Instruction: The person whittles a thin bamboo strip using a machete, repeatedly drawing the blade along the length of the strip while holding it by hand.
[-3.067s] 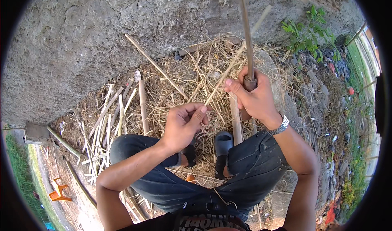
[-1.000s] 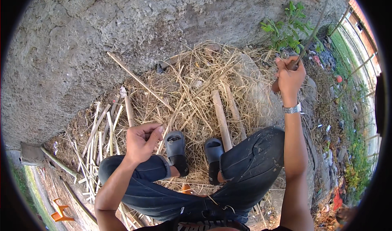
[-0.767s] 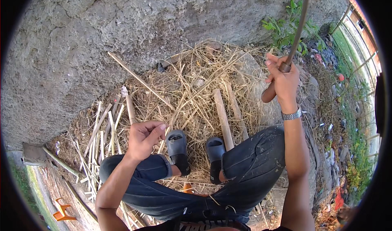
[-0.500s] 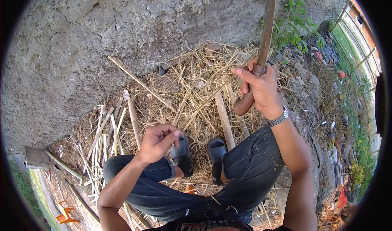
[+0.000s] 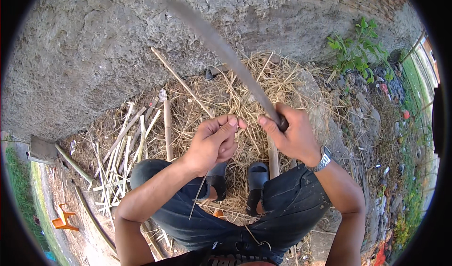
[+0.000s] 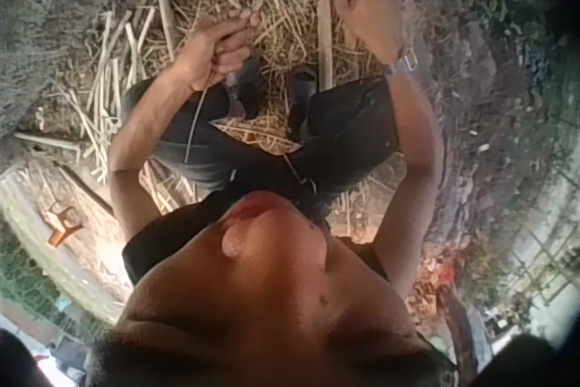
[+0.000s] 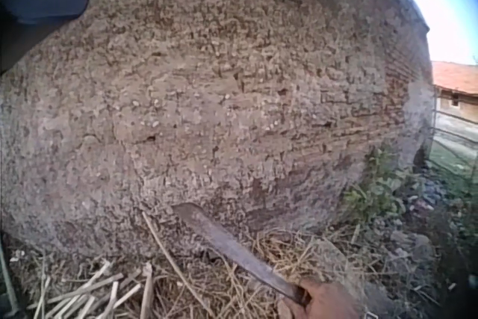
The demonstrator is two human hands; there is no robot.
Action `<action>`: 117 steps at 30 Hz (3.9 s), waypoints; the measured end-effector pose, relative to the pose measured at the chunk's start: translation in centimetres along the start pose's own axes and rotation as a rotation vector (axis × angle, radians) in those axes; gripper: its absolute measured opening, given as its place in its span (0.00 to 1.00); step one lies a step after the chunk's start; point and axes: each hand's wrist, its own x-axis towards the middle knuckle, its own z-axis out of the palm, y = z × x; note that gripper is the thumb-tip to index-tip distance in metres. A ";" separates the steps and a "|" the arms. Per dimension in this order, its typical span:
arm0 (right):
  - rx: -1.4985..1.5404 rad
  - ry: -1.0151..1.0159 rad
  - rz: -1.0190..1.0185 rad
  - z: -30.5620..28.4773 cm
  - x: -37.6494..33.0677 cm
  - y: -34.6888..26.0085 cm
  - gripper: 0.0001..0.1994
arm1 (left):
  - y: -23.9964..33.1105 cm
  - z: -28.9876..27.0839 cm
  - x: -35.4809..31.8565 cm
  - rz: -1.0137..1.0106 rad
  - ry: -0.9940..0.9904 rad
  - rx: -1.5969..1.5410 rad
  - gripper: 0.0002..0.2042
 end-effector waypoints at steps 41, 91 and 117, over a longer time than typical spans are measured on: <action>0.807 -0.386 0.493 0.7 0.8 -1.4 0.13 | -0.5 -1.3 0.8 0.613 0.340 0.199 0.07; -0.219 0.028 0.276 -1.9 2.7 3.2 0.07 | -2.0 -3.8 -1.9 -0.112 0.163 0.092 0.11; 0.738 0.245 0.550 -4.2 1.9 8.2 0.11 | -3.2 -6.6 -4.1 -0.049 0.151 0.360 0.11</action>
